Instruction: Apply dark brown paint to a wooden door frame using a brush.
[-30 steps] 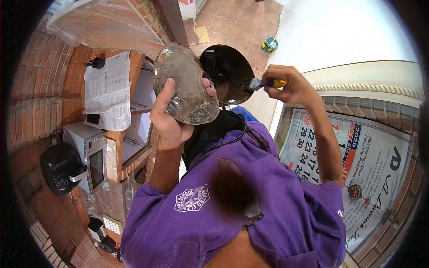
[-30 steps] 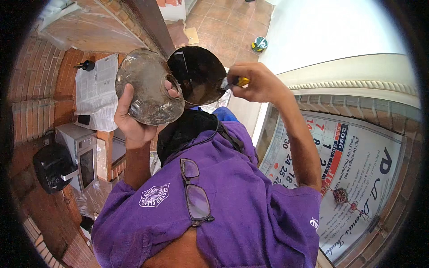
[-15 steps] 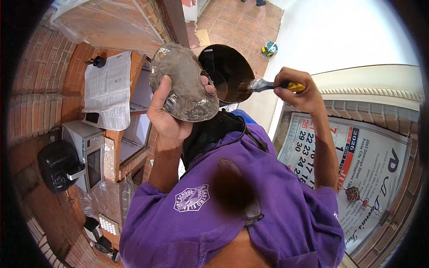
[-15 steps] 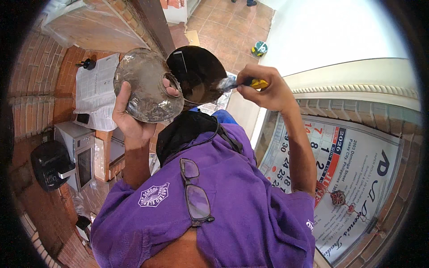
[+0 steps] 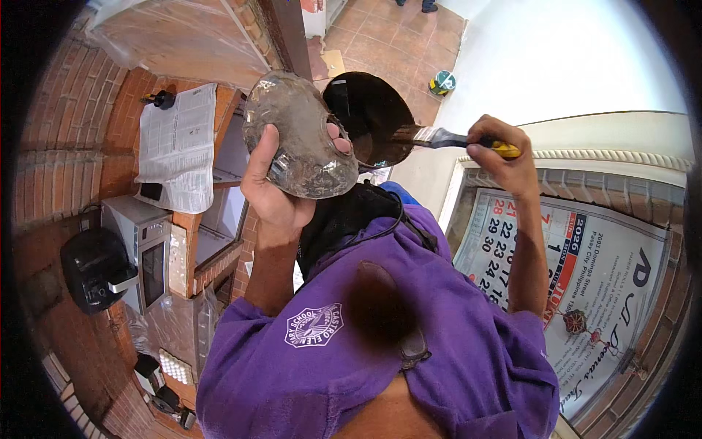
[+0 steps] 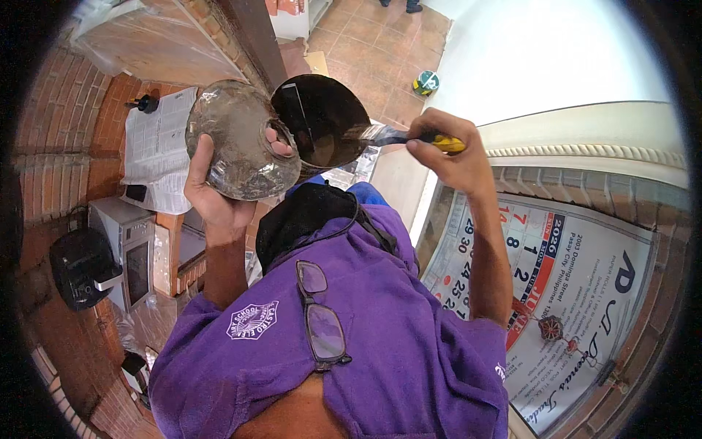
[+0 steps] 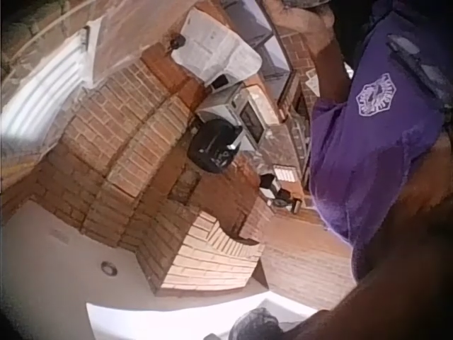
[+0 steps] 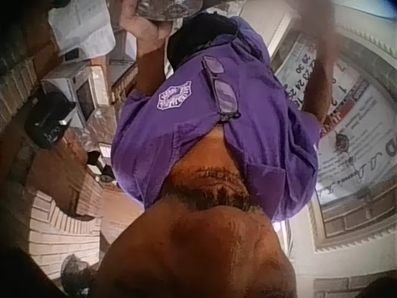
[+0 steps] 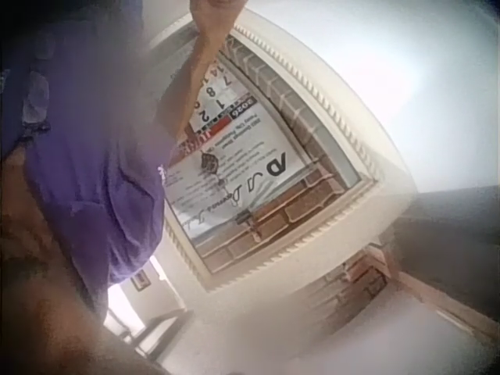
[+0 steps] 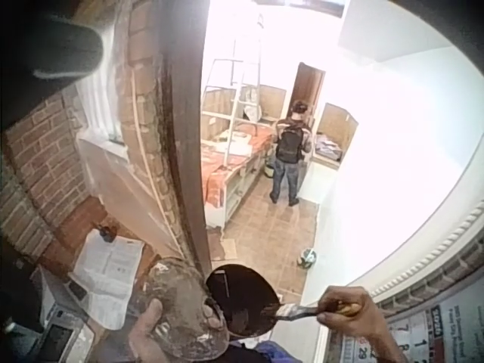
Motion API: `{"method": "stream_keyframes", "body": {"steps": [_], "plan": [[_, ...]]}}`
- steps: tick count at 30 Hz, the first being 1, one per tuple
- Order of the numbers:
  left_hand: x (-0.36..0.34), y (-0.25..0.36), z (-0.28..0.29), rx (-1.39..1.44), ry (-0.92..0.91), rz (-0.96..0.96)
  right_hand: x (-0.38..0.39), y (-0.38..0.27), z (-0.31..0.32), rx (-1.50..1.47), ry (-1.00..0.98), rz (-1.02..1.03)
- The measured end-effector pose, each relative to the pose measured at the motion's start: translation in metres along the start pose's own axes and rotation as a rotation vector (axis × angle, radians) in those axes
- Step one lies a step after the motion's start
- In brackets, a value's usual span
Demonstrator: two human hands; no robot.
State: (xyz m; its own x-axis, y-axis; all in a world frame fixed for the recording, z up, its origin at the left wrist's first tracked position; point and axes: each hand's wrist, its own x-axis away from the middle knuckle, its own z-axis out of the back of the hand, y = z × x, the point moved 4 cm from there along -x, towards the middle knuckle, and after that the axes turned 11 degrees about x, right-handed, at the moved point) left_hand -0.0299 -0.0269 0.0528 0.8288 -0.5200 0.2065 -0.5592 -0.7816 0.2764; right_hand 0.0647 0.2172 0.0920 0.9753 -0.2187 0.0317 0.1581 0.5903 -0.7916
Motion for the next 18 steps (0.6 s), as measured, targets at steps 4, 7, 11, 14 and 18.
{"method": "stream_keyframes", "body": {"steps": [4,7,11,14,18], "plan": [[-0.004,0.000,0.000,0.079,0.003,0.009,0.001,0.006,-0.013,0.022,-0.098,0.055],[-0.004,0.001,0.000,0.075,-0.003,0.001,0.010,0.014,-0.007,0.024,-0.074,-0.036],[-0.002,0.000,0.002,0.057,-0.002,0.008,0.021,0.011,0.010,0.030,-0.032,-0.088],[-0.001,-0.001,0.005,0.076,-0.010,0.026,0.023,0.002,0.015,0.038,0.104,-0.013],[-0.004,-0.004,0.002,0.097,-0.012,0.027,0.015,0.014,0.001,-0.012,0.148,-0.051]]}}
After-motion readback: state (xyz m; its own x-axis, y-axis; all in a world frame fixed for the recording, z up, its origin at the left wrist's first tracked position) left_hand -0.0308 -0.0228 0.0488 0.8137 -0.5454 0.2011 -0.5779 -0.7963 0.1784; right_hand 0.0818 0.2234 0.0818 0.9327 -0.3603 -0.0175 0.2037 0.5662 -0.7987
